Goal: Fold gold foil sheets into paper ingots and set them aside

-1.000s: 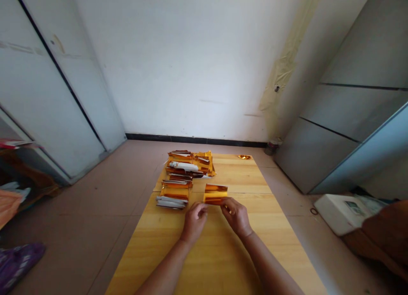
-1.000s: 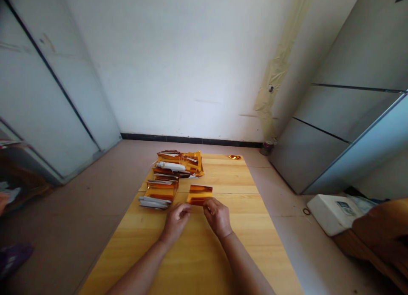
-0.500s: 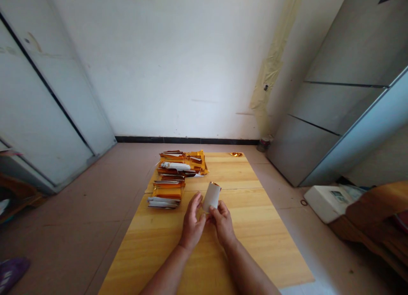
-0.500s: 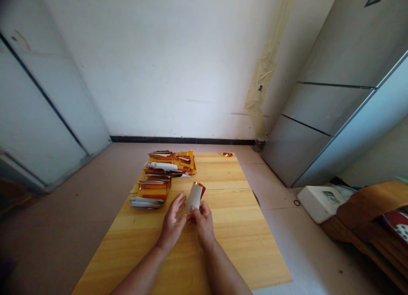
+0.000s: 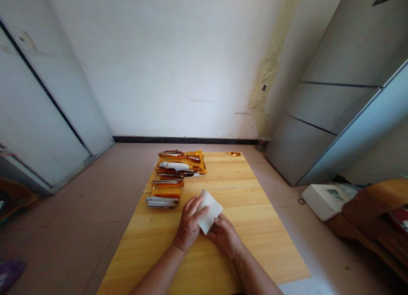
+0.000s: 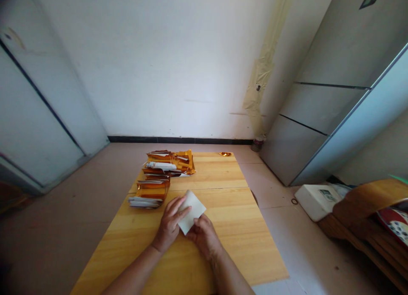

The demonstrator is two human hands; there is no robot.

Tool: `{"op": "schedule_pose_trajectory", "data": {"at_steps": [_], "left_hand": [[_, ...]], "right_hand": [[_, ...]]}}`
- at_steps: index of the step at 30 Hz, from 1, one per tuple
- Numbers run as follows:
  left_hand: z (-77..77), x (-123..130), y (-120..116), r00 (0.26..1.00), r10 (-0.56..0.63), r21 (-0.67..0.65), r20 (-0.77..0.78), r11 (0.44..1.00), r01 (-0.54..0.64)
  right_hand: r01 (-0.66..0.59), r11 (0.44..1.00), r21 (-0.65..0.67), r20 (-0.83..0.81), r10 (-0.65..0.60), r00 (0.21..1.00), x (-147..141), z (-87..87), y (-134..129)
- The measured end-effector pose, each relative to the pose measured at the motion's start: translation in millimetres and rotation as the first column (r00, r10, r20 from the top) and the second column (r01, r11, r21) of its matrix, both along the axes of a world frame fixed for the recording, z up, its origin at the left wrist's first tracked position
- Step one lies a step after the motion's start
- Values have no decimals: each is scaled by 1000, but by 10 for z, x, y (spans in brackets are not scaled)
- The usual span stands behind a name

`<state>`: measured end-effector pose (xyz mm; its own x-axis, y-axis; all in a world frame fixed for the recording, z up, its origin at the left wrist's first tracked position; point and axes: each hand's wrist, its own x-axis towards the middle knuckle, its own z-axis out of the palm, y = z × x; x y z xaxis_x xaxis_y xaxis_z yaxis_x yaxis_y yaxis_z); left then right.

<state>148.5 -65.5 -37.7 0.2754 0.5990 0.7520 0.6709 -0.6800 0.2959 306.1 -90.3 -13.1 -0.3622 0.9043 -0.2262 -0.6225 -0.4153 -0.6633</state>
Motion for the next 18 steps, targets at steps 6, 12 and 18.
{"op": "schedule_pose_trajectory", "data": {"at_steps": [6,12,18], "left_hand": [[16,-62,-5,971,-182,20,-154,982,187],[39,-219,-25,895,-270,-165,-356,961,224],[49,-284,-227,892,-261,-254,-370,952,173]], "right_hand": [[-85,996,-31,107,88,990,387,70,232],[-94,981,168,706,-53,707,421,-33,381],[-316,819,479,839,-321,439,392,-141,118]]}}
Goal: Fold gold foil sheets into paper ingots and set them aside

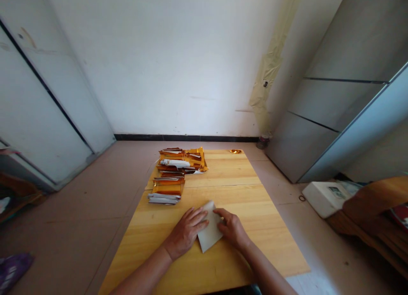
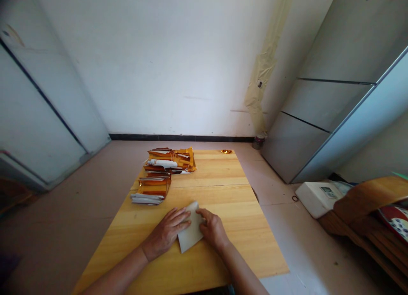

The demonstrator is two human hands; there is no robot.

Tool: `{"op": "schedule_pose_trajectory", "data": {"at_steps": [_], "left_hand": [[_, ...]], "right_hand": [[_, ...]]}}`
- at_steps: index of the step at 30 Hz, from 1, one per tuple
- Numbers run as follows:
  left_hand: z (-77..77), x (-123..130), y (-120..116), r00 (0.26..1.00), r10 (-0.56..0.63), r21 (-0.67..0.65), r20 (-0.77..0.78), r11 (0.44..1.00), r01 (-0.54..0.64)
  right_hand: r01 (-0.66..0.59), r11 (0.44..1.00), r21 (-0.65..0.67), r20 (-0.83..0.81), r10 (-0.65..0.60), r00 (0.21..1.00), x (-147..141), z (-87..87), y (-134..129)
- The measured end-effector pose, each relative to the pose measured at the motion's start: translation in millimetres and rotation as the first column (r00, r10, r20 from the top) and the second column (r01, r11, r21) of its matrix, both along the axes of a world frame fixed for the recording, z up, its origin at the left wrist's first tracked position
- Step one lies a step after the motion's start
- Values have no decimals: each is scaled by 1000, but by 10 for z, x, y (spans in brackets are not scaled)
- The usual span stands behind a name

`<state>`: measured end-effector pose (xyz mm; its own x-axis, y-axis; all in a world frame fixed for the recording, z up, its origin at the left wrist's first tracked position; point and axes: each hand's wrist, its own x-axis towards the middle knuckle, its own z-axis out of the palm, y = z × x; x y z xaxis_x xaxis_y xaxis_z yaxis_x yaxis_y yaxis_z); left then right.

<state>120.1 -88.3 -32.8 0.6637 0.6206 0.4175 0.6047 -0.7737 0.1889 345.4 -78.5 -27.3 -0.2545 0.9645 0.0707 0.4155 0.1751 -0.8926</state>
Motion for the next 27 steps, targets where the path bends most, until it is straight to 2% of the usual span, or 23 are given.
{"op": "schedule_pose_trajectory", "data": {"at_steps": [3,5,7,9,13,17,20,23,27], "left_hand": [[10,-23,-79,998,35,90,50,995,-40],[31,-42,-85,986,112,163,124,978,-131],[51,-52,-53,956,215,206,198,945,-255],[51,-47,1,937,263,197,231,930,-310],[-40,-17,114,958,206,70,198,972,-223],[-135,-7,150,955,244,2,170,969,-248],[-110,-11,88,958,241,-8,154,970,-242],[-44,-18,-43,976,172,-13,130,985,-172],[0,-24,-195,987,101,-49,124,994,-96]], "right_hand": [[-70,991,116,27,68,997,-5,43,-111],[-92,983,158,2,93,996,-31,73,-123],[-83,976,199,-13,88,996,-77,84,-97],[-35,977,212,13,33,999,-134,75,-59],[82,989,122,202,-106,974,-222,44,-21],[92,993,74,356,-113,927,-243,52,-42],[159,987,34,343,-161,925,-232,48,-64],[220,976,-6,269,-210,940,-223,25,-83],[206,978,-22,280,-192,941,-190,50,-95]]}}
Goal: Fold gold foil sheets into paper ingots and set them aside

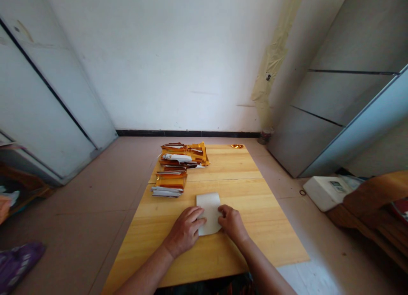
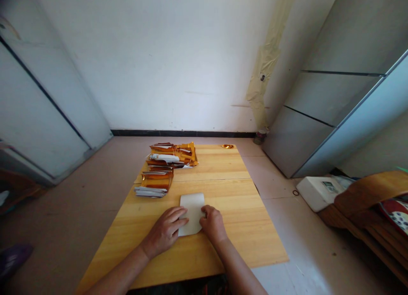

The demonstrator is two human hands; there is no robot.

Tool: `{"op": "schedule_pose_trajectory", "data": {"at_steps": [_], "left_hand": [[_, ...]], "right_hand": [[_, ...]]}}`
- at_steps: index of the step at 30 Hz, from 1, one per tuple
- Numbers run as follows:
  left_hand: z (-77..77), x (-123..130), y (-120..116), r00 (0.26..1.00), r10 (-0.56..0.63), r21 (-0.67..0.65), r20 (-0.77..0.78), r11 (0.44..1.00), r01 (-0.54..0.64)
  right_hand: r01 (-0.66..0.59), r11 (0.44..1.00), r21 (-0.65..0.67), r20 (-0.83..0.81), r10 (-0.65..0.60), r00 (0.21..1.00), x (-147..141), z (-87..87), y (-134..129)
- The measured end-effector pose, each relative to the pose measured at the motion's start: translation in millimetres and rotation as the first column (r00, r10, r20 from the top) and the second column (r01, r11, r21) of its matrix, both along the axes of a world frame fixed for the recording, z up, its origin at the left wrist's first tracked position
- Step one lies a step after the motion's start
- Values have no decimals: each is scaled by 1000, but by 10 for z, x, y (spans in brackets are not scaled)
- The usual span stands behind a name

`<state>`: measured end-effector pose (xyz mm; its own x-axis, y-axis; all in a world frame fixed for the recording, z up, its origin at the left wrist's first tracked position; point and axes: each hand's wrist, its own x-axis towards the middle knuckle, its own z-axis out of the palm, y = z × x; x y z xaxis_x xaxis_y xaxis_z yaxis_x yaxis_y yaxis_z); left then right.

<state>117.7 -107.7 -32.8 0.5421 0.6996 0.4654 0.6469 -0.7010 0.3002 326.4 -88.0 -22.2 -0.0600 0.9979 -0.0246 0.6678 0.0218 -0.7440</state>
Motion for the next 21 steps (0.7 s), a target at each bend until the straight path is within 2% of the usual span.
{"op": "schedule_pose_trajectory", "data": {"at_steps": [4,8,10,11,14,18,21], "left_hand": [[22,14,-1,997,37,-60,66,998,-33],[76,46,92,981,136,-182,136,977,-110],[95,59,141,975,187,-234,116,960,-156],[99,65,165,972,214,-256,101,949,-183],[98,94,230,953,295,-299,69,918,-262],[83,193,313,903,427,-350,54,855,-384],[52,292,360,815,577,-369,62,772,-518]], "right_hand": [[-133,991,14,-10,133,991,165,157,-11],[-390,909,148,-162,411,897,356,288,-38],[-438,884,160,-227,465,856,371,267,-30],[-429,889,160,-251,457,853,353,234,-13],[-293,949,121,-270,315,910,228,102,87],[-59,994,93,-77,67,995,14,26,246],[58,997,51,120,-63,991,-132,65,309]]}}
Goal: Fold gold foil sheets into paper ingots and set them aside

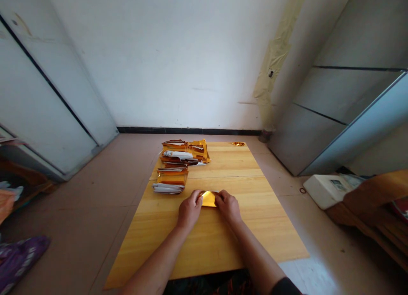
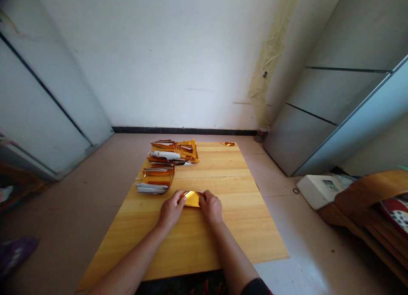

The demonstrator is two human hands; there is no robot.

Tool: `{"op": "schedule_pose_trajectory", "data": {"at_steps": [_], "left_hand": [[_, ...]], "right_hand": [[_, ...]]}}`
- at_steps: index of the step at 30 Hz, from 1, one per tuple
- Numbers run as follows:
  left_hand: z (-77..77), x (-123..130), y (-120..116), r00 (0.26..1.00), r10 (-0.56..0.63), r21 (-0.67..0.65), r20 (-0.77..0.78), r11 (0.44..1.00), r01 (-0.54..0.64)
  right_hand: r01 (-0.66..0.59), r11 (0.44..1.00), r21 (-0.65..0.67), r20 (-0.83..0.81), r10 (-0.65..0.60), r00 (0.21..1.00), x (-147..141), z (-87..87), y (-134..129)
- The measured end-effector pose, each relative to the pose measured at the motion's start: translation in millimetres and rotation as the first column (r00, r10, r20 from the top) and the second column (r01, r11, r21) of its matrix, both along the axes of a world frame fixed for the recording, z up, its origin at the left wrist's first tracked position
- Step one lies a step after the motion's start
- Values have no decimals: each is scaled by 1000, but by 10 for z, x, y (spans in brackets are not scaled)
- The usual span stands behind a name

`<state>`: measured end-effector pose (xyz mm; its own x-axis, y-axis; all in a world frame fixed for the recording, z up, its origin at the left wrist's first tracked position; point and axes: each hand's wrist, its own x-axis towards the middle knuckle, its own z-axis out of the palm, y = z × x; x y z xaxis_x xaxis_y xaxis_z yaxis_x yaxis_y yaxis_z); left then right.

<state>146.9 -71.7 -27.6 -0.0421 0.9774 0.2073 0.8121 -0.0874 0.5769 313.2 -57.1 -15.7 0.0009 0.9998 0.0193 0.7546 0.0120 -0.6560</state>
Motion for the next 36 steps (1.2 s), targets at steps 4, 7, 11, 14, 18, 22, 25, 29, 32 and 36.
{"op": "schedule_pose_trajectory", "data": {"at_steps": [4,7,11,14,18,22,25,29,32,36], "left_hand": [[-53,79,5,997,82,90,-13,993,-81],[-72,75,-27,999,38,164,15,986,-40],[-103,31,-64,998,-41,232,41,972,31],[-152,11,-70,998,-54,239,-16,969,56],[-166,24,-64,989,-35,170,-146,984,60],[-98,50,-57,981,-20,53,-193,998,31],[-54,62,-51,974,-30,5,-223,999,32],[-44,72,-34,956,-19,-19,-292,1000,14],[-56,77,-18,945,-10,-31,-327,1000,0],[-71,78,-9,937,-6,-32,-349,999,-5]], "right_hand": [[32,998,47,270,-43,962,-144,9,21],[11,996,90,396,-46,917,-194,-49,29],[-41,994,103,476,-13,879,-201,-99,45],[-87,989,117,493,19,870,-191,-95,56],[-96,986,136,498,16,867,-181,-105,73],[-77,985,152,519,-13,854,-179,-154,91],[-62,986,158,523,-30,852,-179,-182,108],[-31,990,139,519,-46,854,-184,-184,138],[-5,993,116,515,-56,855,-191,-167,157],[8,996,88,512,-53,857,-199,-155,164]]}}
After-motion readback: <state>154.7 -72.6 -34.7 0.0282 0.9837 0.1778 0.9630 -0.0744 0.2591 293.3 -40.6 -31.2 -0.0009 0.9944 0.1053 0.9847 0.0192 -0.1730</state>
